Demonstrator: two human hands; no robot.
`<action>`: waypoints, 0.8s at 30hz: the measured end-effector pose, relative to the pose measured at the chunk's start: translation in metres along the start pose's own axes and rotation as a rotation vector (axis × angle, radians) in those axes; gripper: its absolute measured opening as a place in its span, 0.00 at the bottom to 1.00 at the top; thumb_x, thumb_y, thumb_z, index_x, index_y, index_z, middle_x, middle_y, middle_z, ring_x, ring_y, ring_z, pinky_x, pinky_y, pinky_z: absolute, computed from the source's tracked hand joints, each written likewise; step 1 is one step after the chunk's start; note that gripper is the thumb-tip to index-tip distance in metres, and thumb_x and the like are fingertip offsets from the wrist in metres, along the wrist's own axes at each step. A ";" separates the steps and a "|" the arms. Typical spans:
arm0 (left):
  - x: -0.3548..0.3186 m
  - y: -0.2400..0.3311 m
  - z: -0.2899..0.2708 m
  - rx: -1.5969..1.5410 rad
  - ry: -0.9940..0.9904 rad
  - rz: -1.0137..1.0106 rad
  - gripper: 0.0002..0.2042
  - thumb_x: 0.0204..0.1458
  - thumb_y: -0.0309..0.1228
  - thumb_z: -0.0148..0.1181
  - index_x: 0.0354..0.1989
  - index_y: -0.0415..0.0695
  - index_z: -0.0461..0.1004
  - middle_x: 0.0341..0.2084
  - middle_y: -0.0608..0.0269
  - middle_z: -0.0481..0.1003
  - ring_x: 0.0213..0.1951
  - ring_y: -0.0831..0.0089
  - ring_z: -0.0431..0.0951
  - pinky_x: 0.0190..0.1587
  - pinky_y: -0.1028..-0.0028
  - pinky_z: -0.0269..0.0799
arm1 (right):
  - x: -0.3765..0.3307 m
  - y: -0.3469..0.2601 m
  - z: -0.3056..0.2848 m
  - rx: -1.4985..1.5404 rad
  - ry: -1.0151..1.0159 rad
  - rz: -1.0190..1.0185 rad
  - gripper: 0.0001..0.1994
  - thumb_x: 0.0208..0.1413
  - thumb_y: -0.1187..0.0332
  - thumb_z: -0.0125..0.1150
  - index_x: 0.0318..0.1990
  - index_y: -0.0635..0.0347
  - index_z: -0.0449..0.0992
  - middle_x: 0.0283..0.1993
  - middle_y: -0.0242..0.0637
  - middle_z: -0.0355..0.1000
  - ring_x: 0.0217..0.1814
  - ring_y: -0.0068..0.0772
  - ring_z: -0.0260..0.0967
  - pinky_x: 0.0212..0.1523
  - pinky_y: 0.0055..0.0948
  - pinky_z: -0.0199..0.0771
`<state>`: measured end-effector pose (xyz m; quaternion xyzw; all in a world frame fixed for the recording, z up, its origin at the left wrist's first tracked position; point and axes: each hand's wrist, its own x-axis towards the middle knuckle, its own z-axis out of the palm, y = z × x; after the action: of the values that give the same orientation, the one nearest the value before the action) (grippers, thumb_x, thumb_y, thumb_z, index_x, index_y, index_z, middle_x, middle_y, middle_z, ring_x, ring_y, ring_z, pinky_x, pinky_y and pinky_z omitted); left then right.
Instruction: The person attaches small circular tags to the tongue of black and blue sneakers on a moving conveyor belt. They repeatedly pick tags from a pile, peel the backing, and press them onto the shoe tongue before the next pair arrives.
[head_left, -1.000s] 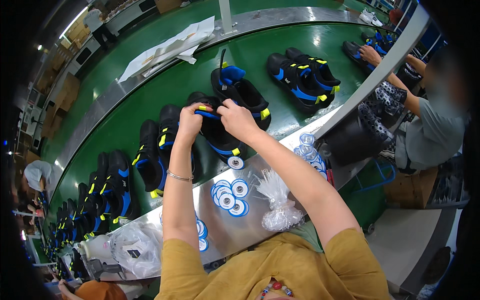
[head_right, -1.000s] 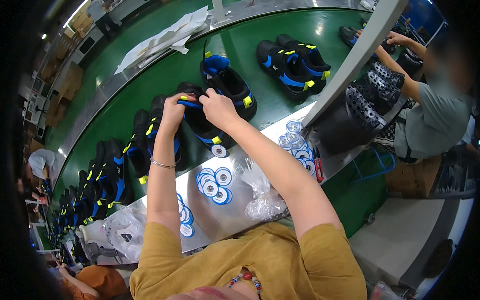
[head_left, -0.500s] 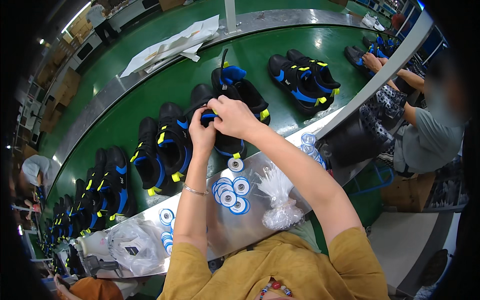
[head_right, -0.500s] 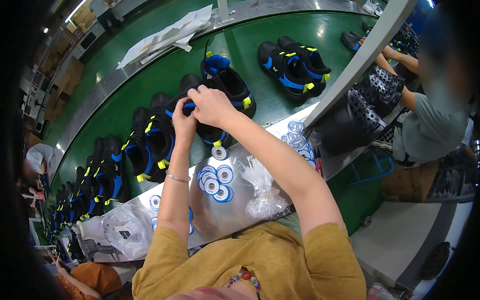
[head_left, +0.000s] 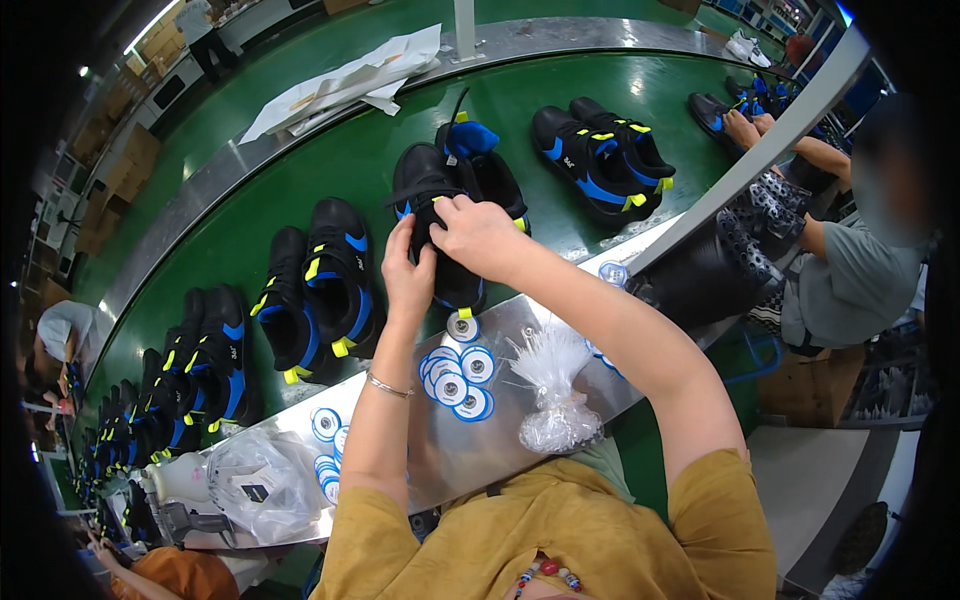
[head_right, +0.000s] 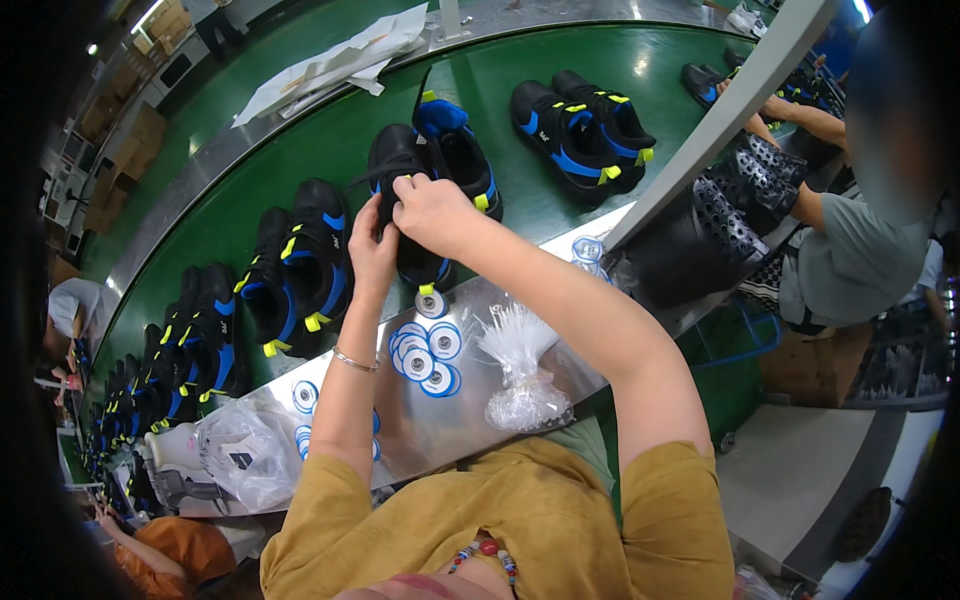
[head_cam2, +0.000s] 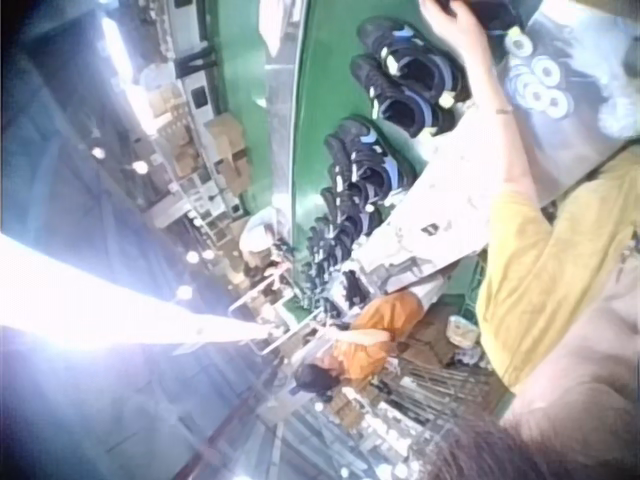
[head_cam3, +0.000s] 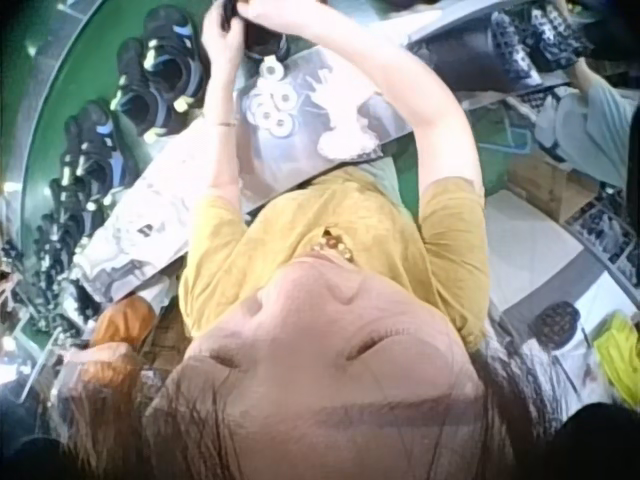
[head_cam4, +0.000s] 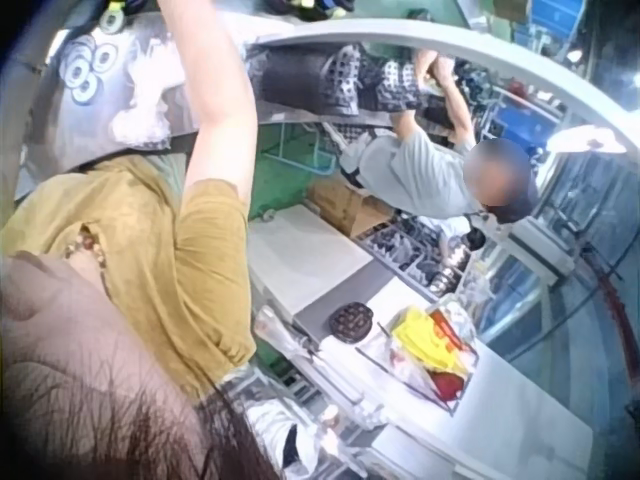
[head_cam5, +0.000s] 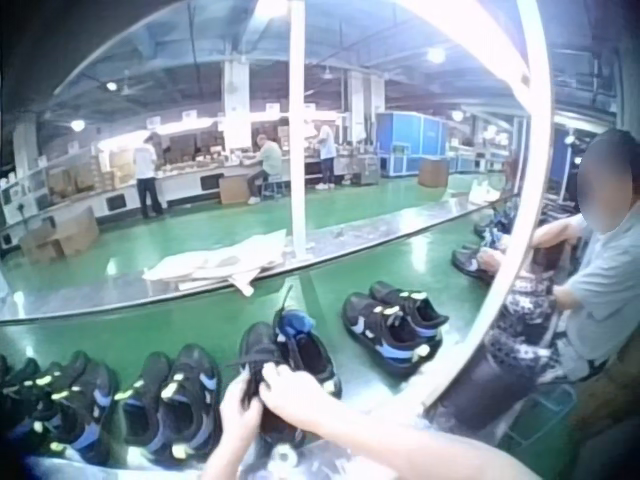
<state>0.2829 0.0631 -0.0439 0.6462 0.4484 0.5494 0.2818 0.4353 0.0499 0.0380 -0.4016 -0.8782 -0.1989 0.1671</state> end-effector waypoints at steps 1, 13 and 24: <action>-0.002 0.001 0.005 0.089 0.016 0.098 0.23 0.49 0.20 0.56 0.56 0.32 0.68 0.56 0.44 0.69 0.60 0.54 0.69 0.61 0.65 0.64 | -0.001 -0.005 0.002 -0.063 0.009 -0.014 0.08 0.42 0.70 0.60 0.32 0.59 0.79 0.36 0.39 0.67 0.40 0.37 0.70 0.30 0.28 0.76; -0.012 0.014 0.025 -0.034 -0.071 -0.100 0.35 0.47 0.31 0.58 0.68 0.56 0.58 0.62 0.36 0.58 0.66 0.42 0.54 0.66 0.59 0.53 | -0.043 -0.014 -0.013 -0.037 0.157 0.057 0.15 0.46 0.69 0.58 0.42 0.64 0.76 0.35 0.39 0.69 0.38 0.35 0.70 0.33 0.28 0.74; -0.019 0.040 0.021 0.166 -0.080 0.005 0.36 0.41 0.27 0.57 0.66 0.56 0.61 0.64 0.32 0.52 0.64 0.38 0.56 0.65 0.56 0.54 | -0.033 0.029 -0.041 0.331 0.197 0.431 0.13 0.51 0.75 0.60 0.45 0.64 0.76 0.37 0.42 0.68 0.38 0.45 0.72 0.37 0.37 0.74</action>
<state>0.3137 0.0311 -0.0229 0.6901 0.4791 0.4847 0.2435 0.4838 0.0267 0.0650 -0.5250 -0.7728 -0.0508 0.3530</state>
